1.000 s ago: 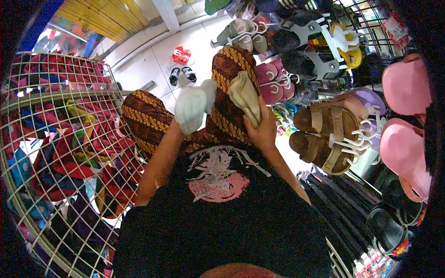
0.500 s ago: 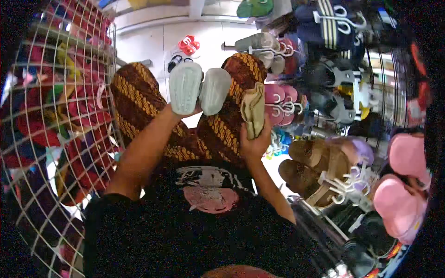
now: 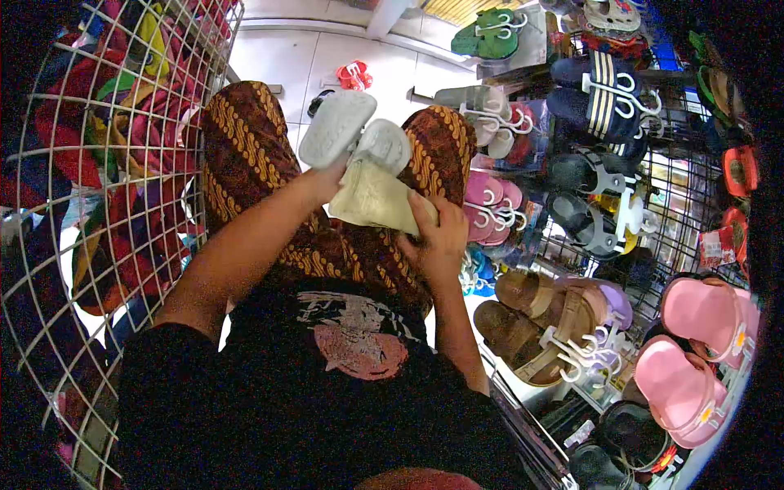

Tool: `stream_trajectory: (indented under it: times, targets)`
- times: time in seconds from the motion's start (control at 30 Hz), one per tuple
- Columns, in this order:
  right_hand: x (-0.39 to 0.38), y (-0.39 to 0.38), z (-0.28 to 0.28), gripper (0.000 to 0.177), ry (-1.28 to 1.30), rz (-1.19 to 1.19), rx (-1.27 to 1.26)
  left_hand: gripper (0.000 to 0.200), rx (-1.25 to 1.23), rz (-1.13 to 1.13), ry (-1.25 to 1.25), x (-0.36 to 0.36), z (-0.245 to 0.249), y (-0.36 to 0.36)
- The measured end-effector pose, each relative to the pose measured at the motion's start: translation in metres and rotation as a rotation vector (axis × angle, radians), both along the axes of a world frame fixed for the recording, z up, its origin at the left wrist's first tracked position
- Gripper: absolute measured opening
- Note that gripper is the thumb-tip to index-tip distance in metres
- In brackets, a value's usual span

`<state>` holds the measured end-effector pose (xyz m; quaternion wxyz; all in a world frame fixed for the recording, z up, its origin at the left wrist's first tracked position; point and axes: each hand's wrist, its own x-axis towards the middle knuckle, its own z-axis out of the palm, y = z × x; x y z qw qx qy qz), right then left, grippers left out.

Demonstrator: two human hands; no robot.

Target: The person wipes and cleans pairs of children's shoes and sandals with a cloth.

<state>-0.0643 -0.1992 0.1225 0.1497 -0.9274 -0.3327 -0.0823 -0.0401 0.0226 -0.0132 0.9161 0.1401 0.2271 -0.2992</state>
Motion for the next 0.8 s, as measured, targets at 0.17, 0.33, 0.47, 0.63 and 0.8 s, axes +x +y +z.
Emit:
stream_trajectory:
  times: [0.17, 0.33, 0.47, 0.63, 0.8]
  targets:
    - [0.0, 0.007, -0.016, 0.08, 0.059, -0.201, 0.119, 0.049, -0.067, -0.028, -0.066, -0.005, -0.021, -0.008]
    - [-0.004, 0.007, -0.011, 0.067, -0.045, -0.063, -0.006, 0.048, 0.376, -0.011, -0.677, -0.005, -0.023, 0.0]
    - [-0.004, 0.016, -0.02, 0.06, -0.044, -0.25, 0.022, 0.046, 0.165, 0.077, -0.657, -0.011, -0.007, -0.001]
    - [-0.002, 0.017, -0.01, 0.067, -0.046, -0.107, -0.02, 0.044, 0.35, -0.025, -0.788, -0.01, -0.027, 0.005]
    - [0.002, 0.02, -0.022, 0.068, -0.05, -0.296, 0.067, 0.039, -0.05, 0.133, -0.163, -0.015, 0.001, -0.006]
